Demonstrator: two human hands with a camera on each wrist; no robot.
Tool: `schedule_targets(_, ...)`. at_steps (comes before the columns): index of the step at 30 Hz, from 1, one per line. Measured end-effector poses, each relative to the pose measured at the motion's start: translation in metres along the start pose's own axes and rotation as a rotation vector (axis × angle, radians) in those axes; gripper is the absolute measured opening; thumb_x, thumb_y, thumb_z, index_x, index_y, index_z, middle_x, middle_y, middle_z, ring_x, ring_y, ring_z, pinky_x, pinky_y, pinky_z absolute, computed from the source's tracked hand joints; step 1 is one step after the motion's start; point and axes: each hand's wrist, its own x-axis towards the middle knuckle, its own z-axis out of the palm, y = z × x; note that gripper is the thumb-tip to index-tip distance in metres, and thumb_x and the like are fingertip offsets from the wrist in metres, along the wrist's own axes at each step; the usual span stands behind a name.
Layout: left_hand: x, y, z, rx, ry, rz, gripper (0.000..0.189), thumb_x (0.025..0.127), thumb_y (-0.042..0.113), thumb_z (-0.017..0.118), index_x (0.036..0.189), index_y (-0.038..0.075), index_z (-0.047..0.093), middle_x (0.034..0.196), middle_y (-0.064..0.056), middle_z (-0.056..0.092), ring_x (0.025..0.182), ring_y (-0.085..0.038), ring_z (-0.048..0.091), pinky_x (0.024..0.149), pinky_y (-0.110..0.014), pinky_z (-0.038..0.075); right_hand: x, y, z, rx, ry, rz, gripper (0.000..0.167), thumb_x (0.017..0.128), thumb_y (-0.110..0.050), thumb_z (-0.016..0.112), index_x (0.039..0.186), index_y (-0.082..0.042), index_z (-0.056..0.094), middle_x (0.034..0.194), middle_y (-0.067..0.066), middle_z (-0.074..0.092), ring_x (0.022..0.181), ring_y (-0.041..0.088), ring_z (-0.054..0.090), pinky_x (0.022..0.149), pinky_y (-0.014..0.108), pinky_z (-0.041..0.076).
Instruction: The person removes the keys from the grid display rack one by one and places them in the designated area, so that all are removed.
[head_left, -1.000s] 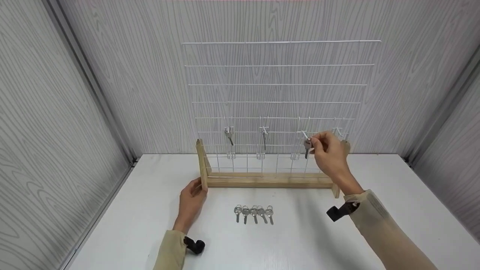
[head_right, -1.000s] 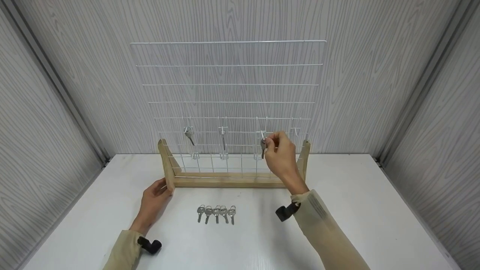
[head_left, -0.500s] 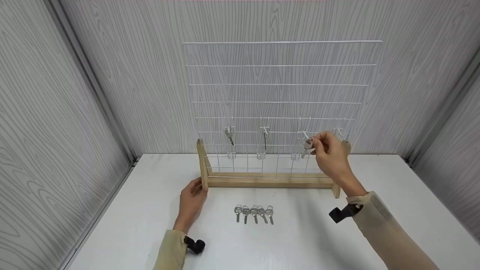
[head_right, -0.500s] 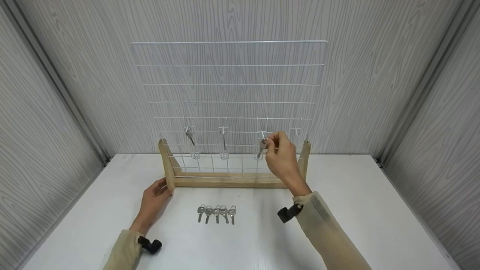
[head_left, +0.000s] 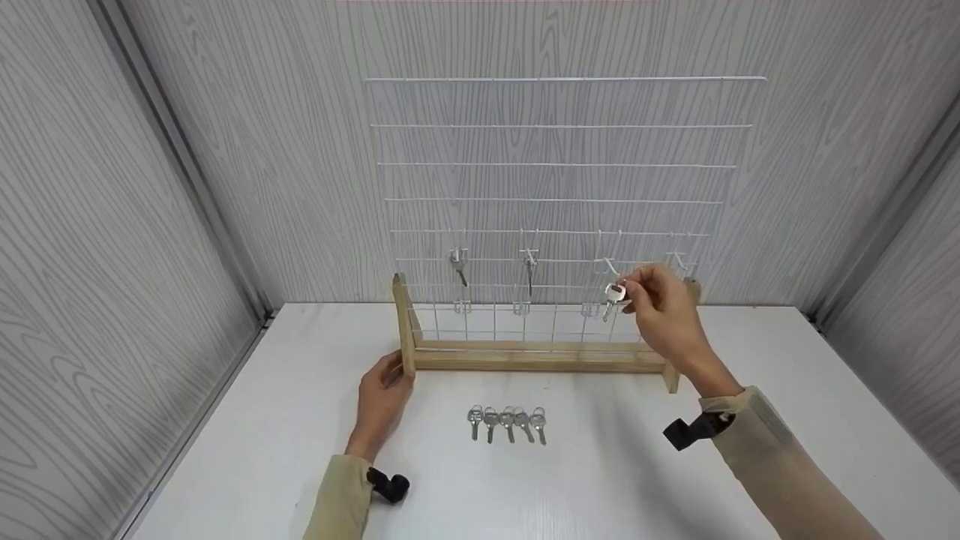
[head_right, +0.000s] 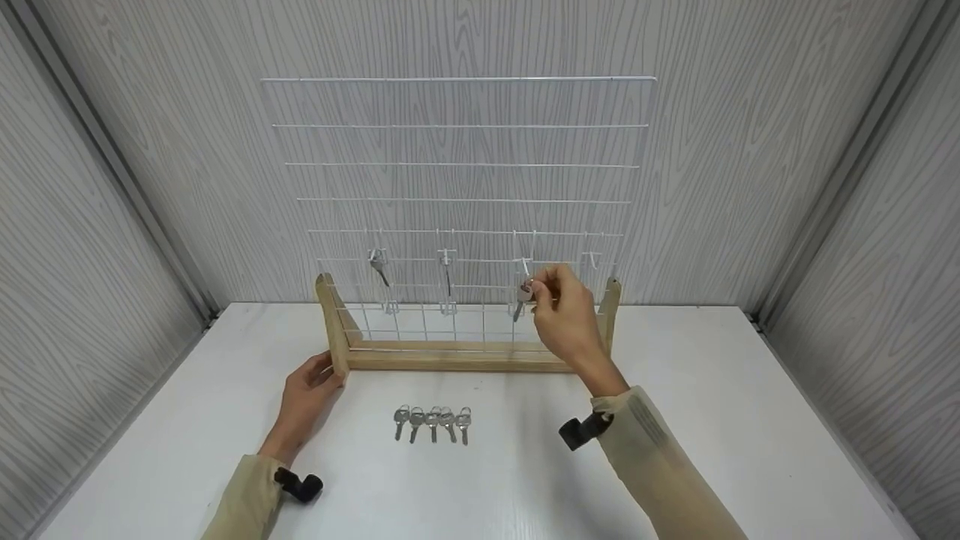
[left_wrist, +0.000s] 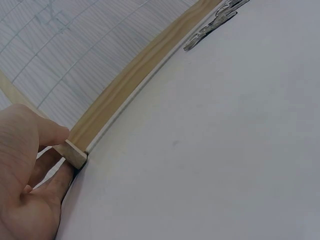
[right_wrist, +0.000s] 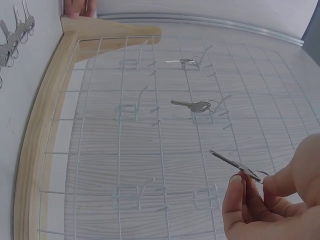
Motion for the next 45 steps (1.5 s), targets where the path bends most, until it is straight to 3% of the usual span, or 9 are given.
schedule_targets(18,0.000,0.002,0.001,0.040,0.013,-0.036,0.052,0.105,0.012,0.064,0.155,0.009,0.053,0.158,-0.018,0.054,0.148,-0.035,0.052,0.119,-0.040,0.052,-0.015,0.029,0.017,0.137,-0.164,0.135,0.012,0.111,-0.002,0.053,0.111,0.010,0.056,0.115,0.023,0.070,0.097,0.014,0.069,0.082,0.022,0.064)
schedule_targets(25,0.000,0.002,0.001,0.012,0.009,-0.019,0.051,0.105,0.009,0.064,0.155,0.008,0.053,0.158,-0.019,0.054,0.148,-0.036,0.052,0.120,-0.042,0.051,-0.022,0.038,0.024,0.090,-0.183,0.165,0.013,0.111,-0.005,0.054,0.111,0.007,0.059,0.115,0.024,0.070,0.099,0.023,0.070,0.083,0.020,0.064)
schedule_targets(31,0.000,0.002,0.001,0.009,0.010,-0.021,0.050,0.106,0.009,0.064,0.155,0.008,0.054,0.157,-0.018,0.055,0.148,-0.035,0.052,0.120,-0.041,0.051,-0.025,0.040,0.027,0.090,-0.192,0.167,0.012,0.111,-0.004,0.055,0.110,0.007,0.059,0.112,0.023,0.071,0.093,0.014,0.069,0.081,0.021,0.063)
schedule_targets(36,0.000,0.002,0.000,0.010,0.012,-0.018,0.050,0.106,0.010,0.064,0.154,0.008,0.054,0.157,-0.018,0.055,0.148,-0.035,0.052,0.121,-0.042,0.050,-0.028,0.045,0.031,0.089,-0.199,0.166,0.011,0.110,-0.004,0.056,0.109,0.006,0.060,0.107,0.020,0.071,0.092,0.013,0.069,0.082,0.024,0.064)
schedule_targets(38,0.000,0.002,0.000,0.010,0.012,-0.014,0.049,0.106,0.010,0.064,0.154,0.008,0.055,0.157,-0.019,0.055,0.148,-0.036,0.052,0.121,-0.043,0.050,-0.029,0.048,0.032,0.081,-0.204,0.166,0.011,0.110,-0.004,0.057,0.109,0.006,0.061,0.105,0.018,0.071,0.094,0.019,0.070,0.082,0.024,0.064)
schedule_targets(45,0.001,0.002,0.000,0.027,0.010,-0.003,0.051,0.105,0.007,0.063,0.155,0.004,0.053,0.158,-0.021,0.054,0.148,-0.038,0.051,0.121,-0.042,0.051,-0.033,0.054,0.037,0.024,-0.222,0.168,0.011,0.108,-0.006,0.061,0.108,0.004,0.065,0.103,0.016,0.074,0.087,0.013,0.068,0.077,0.020,0.062)
